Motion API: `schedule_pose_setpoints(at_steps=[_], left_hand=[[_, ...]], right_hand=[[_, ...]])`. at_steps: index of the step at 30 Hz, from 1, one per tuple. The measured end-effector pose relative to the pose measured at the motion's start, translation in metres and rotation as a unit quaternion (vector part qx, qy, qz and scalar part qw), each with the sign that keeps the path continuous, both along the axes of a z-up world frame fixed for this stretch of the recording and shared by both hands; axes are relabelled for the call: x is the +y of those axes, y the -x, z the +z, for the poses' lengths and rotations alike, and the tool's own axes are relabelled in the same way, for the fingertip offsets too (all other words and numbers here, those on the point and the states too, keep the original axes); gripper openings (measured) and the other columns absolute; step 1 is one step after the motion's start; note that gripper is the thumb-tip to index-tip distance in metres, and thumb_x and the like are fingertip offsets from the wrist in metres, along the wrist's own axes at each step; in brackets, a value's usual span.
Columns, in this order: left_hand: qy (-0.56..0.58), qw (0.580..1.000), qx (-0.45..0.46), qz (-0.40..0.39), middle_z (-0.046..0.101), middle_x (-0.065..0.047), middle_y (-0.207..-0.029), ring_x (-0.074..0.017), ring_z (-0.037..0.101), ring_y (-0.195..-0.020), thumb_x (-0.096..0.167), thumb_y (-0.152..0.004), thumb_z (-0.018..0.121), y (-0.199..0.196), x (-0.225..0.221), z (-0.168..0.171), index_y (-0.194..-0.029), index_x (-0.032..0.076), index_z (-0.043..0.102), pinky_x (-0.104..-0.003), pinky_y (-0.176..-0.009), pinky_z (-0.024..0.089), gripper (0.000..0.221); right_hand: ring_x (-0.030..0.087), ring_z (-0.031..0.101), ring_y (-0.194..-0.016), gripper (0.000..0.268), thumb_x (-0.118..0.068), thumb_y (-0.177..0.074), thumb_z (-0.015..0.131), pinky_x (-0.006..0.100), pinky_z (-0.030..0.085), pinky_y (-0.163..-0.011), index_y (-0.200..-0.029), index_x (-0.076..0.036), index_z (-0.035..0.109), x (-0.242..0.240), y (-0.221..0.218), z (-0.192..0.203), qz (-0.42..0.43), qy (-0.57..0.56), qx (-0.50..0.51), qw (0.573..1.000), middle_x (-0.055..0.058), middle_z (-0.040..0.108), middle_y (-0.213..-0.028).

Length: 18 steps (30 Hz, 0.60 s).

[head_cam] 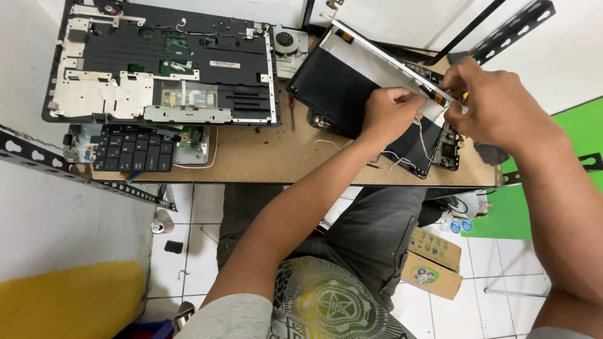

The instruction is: Routing internal antenna and display cables around a laptop screen and installing the protective bezel.

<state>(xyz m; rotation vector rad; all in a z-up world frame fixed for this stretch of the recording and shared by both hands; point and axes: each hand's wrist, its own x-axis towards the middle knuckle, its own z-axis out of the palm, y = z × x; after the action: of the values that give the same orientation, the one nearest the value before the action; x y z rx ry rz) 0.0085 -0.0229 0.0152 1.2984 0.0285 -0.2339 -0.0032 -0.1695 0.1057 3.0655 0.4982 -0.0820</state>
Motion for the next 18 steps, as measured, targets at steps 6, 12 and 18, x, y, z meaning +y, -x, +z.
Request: schedule_pose_setpoints(at_steps=[6, 12, 18], left_hand=[[0.067, 0.997, 0.034, 0.000, 0.069, -0.012, -0.068, -0.0129, 0.058, -0.059, 0.017, -0.077, 0.064, -0.009, -0.008, -0.011, -0.083, 0.001, 0.071, -0.025, -0.058, 0.048, 0.018], [0.128, 0.992, -0.005, 0.003, 0.067, -0.014, -0.066, -0.0148, 0.063, -0.060, 0.007, -0.080, 0.066, -0.023, -0.023, -0.038, -0.087, -0.001, 0.071, -0.025, -0.055, 0.048, 0.011], [0.141, 0.990, -0.008, 0.011, 0.068, -0.011, -0.074, -0.0185, 0.067, -0.064, 0.005, -0.081, 0.068, -0.022, -0.025, -0.040, -0.093, 0.001, 0.072, -0.024, -0.063, 0.055, 0.014]], right_hand=[[0.037, 0.061, -0.070, 0.036, -0.006, -0.075, 0.058, 0.043, 0.043, -0.071, -0.110, -0.008, 0.050, 0.002, 0.000, 0.002, -0.003, 0.005, 0.002, 1.000, 0.011, 0.067, -0.089], [0.038, 0.060, -0.068, 0.037, -0.006, -0.075, 0.058, 0.043, 0.042, -0.070, -0.111, -0.008, 0.050, 0.000, 0.000, 0.002, -0.001, 0.000, 0.005, 1.000, 0.011, 0.067, -0.089], [0.038, 0.060, -0.065, 0.037, -0.006, -0.076, 0.058, 0.043, 0.042, -0.071, -0.112, -0.008, 0.050, -0.002, 0.000, 0.001, 0.009, 0.000, -0.001, 1.000, 0.011, 0.066, -0.086]])
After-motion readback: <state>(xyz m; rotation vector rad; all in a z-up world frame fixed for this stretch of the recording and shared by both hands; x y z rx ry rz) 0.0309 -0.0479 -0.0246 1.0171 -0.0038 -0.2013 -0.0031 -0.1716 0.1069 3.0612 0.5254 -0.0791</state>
